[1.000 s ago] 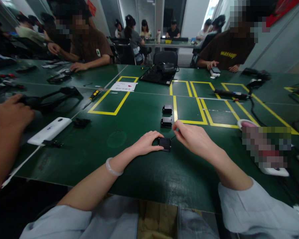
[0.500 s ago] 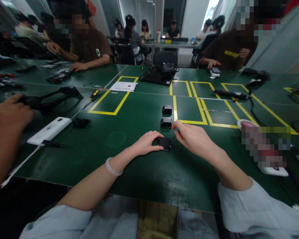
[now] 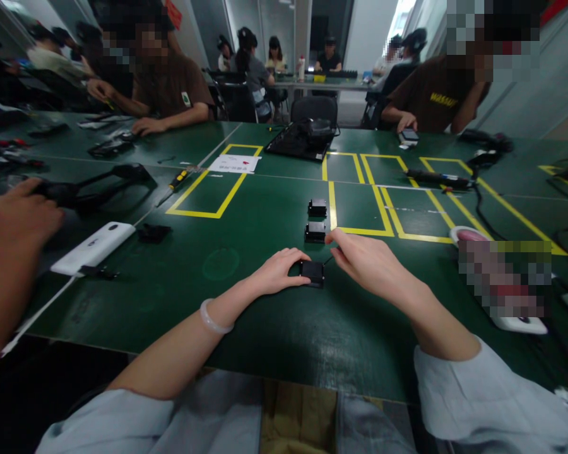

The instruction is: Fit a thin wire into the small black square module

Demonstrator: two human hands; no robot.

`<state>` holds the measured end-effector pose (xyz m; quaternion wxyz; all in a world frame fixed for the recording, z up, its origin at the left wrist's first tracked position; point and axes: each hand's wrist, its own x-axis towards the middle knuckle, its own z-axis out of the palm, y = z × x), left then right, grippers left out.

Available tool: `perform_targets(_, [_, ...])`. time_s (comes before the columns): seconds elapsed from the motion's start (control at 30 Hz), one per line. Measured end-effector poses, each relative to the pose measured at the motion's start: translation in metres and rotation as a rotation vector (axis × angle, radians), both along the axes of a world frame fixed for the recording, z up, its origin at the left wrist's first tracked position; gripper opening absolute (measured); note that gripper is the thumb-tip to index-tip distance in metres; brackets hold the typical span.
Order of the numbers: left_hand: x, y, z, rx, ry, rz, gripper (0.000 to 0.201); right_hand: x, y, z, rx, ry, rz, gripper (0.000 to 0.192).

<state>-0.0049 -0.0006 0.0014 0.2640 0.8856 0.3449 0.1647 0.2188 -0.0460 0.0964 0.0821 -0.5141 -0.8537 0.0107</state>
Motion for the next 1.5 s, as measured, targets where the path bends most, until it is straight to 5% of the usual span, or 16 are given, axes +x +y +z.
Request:
perform_targets(0.33, [0.0001,0.0002,-0.0005,-0.001,-0.001,0.0,0.038,-0.0066,0.0005,0.0027,0.035,-0.198,-0.138,0.032])
perform_targets(0.67, [-0.0001,-0.0006,0.0011,-0.001,0.002,-0.001,0.037,-0.0034,-0.0017,0.0003,0.008,0.015,-0.025,0.023])
perform_targets(1.5, [0.0005,-0.0006,0.0015,-0.002,-0.004,-0.004,0.037,-0.0014,0.0,0.0027,-0.032,-0.035,-0.051,0.025])
